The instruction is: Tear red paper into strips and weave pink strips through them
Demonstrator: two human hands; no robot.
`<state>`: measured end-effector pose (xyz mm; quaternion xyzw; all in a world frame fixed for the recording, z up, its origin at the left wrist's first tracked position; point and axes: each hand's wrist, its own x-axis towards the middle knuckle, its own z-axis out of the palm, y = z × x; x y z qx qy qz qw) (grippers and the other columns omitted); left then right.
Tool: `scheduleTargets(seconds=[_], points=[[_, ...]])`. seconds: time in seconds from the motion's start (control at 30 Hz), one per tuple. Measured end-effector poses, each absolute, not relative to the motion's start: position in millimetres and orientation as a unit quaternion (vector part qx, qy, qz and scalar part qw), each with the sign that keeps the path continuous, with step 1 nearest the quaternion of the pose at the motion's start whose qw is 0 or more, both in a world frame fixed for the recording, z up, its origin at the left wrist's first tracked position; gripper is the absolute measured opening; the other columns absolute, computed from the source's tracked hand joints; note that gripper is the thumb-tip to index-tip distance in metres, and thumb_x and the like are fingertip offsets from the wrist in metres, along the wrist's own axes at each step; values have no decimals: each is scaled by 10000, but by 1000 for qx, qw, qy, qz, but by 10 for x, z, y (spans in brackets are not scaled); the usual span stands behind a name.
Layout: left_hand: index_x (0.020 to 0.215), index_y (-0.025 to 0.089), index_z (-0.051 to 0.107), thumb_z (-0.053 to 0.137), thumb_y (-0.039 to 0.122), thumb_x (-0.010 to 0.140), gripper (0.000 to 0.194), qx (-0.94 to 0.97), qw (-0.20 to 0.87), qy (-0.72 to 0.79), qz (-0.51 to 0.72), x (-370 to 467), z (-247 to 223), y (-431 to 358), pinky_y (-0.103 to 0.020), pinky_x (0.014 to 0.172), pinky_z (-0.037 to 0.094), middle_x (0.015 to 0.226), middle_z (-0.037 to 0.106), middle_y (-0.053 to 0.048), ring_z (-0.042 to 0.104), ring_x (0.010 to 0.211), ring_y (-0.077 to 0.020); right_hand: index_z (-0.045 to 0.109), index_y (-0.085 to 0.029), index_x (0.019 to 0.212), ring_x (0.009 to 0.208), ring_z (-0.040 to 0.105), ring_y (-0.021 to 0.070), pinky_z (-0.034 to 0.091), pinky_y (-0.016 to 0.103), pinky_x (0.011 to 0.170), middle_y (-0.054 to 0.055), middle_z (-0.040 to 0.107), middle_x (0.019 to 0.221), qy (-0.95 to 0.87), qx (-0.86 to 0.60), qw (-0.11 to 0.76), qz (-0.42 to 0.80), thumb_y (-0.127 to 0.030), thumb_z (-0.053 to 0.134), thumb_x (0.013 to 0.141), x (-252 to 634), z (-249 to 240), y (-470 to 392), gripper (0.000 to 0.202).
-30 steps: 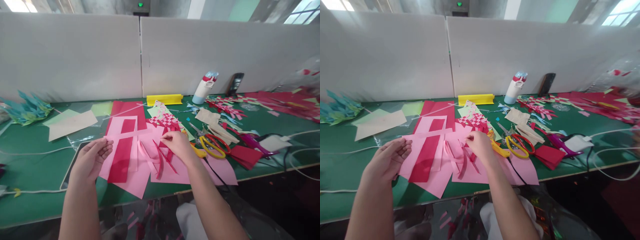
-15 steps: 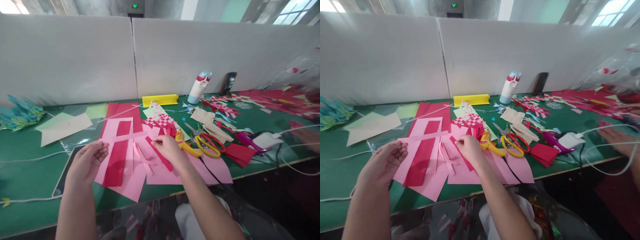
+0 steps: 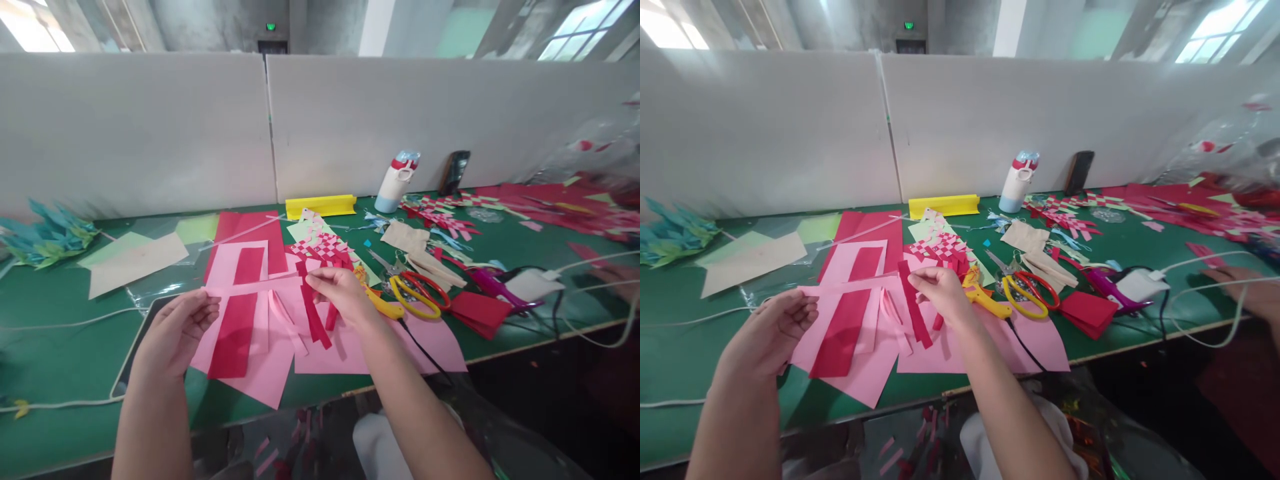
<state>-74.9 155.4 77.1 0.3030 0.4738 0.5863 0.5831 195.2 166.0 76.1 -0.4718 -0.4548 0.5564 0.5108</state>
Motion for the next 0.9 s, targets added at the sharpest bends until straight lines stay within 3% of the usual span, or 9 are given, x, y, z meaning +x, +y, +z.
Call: scheduleTargets(seconds=[0.9], points=[[680, 123, 706, 835, 256, 564, 219, 308, 585, 479, 577, -762, 761, 1542, -170, 605, 555, 613, 681, -34, 622, 579, -108, 715, -173, 673, 546, 566, 78, 477, 203, 511, -4, 657, 644, -364, -420, 567, 608, -373, 848, 505, 1921, 692, 1673, 293]])
